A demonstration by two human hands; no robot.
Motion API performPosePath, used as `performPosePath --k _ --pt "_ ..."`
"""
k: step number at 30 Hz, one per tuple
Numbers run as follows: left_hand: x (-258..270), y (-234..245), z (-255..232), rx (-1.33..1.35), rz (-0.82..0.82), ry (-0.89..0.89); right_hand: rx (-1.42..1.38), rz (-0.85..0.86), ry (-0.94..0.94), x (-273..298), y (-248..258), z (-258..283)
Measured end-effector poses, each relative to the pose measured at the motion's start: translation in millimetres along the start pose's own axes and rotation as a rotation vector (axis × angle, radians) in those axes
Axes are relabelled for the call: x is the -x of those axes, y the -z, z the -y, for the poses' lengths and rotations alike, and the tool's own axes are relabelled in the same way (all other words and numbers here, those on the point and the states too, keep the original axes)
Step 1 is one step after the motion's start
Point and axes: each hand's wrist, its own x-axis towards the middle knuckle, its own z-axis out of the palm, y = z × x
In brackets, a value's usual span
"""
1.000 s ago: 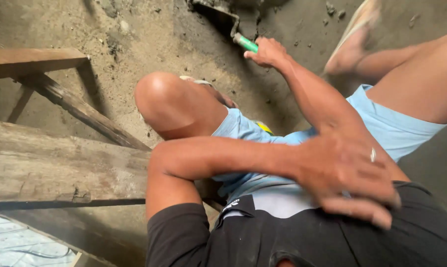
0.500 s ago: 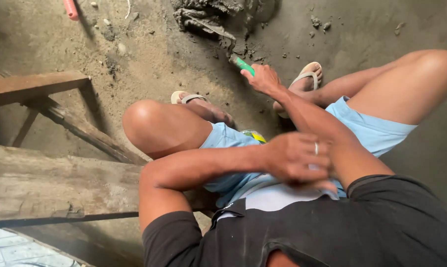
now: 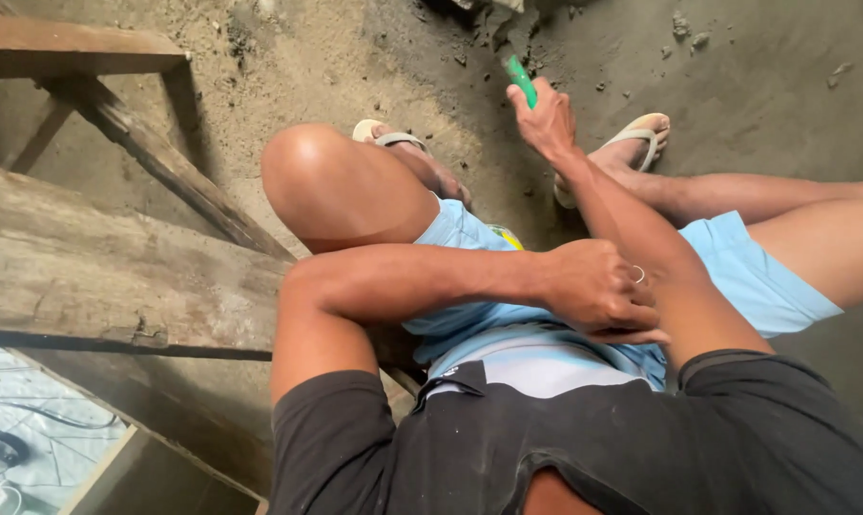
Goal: Mixing wet cement or mortar on the ground using a hand trowel.
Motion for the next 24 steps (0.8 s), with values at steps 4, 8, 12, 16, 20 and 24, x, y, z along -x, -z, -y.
performPosePath --k 4,8,12,16,20,24 --pt "-3.0 4.2 2.8 0.026 -0.012 0.038 -0.028 -0.018 0.011 -10.7 -16.1 14.1" --pt "-4.0 7.5 3.1 -0.026 -0.034 0.049 -0.030 0.034 0.083 -44.1 -27.3 17.3" --pt "-6.0 12.9 4.5 0.044 -0.058 0.056 0.161 0.359 -0.121 -50.1 -9.9 46.7" --pt "-13.7 22.5 1.9 0.020 -0.109 0.039 0.137 0.267 -0.099 -11.9 -2.0 28.1" --pt "-6.3 20.2 1.1 0.098 -0.068 0.063 0.113 0.171 -0.010 39.3 -25.3 -19.9" --pt "-9.3 18.1 -6.3 0.122 -0.172 0.097 0.238 0.304 -0.114 60.5 -52.8 -24.9"
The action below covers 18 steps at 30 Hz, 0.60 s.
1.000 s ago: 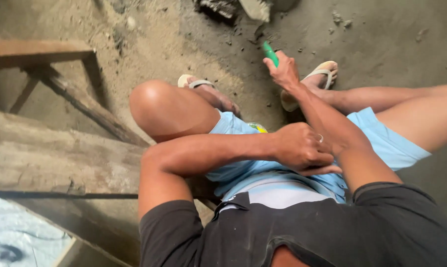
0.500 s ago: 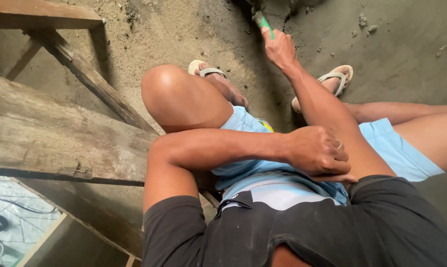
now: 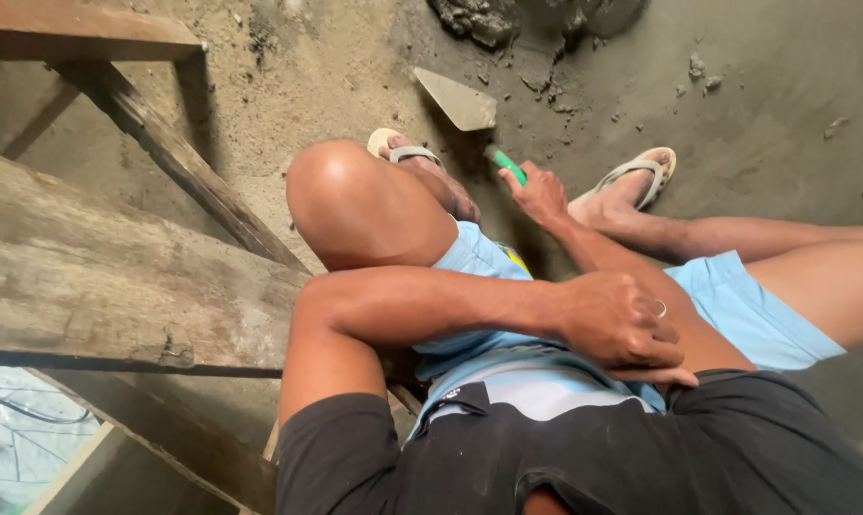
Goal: Mixing wet cement or mortar on the ground using a hand trowel.
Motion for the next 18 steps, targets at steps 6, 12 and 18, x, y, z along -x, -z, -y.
performPosePath --k 6,12,18 --pt "-2.1 5.3 -3.5 -0.121 -0.058 -0.012 -0.304 -0.135 -0.163 -66.6 -7.6 66.1" --pt "-19.5 28.1 -0.9 -0.079 -0.022 -0.008 -0.417 -0.274 -0.145 -135.9 12.4 79.3" --pt "-15.1 26.9 8.8 -0.090 0.054 -0.020 -1.404 0.097 -0.217 -53.6 112.2 102.3"
